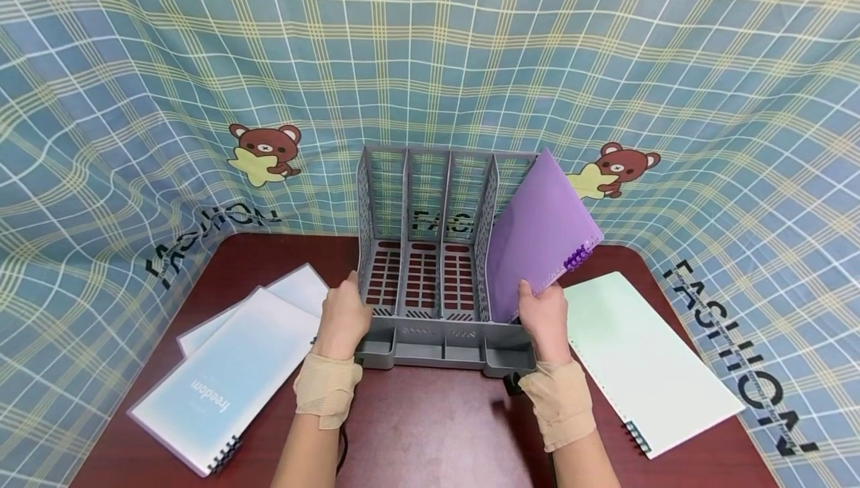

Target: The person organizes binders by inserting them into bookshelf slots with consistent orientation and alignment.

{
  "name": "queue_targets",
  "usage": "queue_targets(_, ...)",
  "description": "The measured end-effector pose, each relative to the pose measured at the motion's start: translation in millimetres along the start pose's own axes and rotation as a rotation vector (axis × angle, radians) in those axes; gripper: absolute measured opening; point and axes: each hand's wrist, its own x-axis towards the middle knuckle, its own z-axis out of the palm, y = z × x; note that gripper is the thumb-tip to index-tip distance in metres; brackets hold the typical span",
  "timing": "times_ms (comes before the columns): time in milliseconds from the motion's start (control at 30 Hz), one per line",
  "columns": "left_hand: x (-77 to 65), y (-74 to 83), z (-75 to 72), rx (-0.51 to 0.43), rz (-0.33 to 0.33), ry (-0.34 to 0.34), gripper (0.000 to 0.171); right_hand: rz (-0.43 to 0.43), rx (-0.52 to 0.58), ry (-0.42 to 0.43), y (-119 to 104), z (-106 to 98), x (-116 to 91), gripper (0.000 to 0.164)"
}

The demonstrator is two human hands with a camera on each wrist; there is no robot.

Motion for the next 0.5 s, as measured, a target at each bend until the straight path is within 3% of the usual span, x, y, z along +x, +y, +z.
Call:
queue_targets(267,1.0,-1.3,1.1,-0.004,0.000,0.005,0.060,0.007,0.013,0.007,-0.2,-0.1,1.4,0.038)
queue_targets(500,-0.2,0.2,-0.3,-0.032,-0.013,0.006,0.061,0.011,0.112,0.062,-1.9,-7.2,-0.4,0.040)
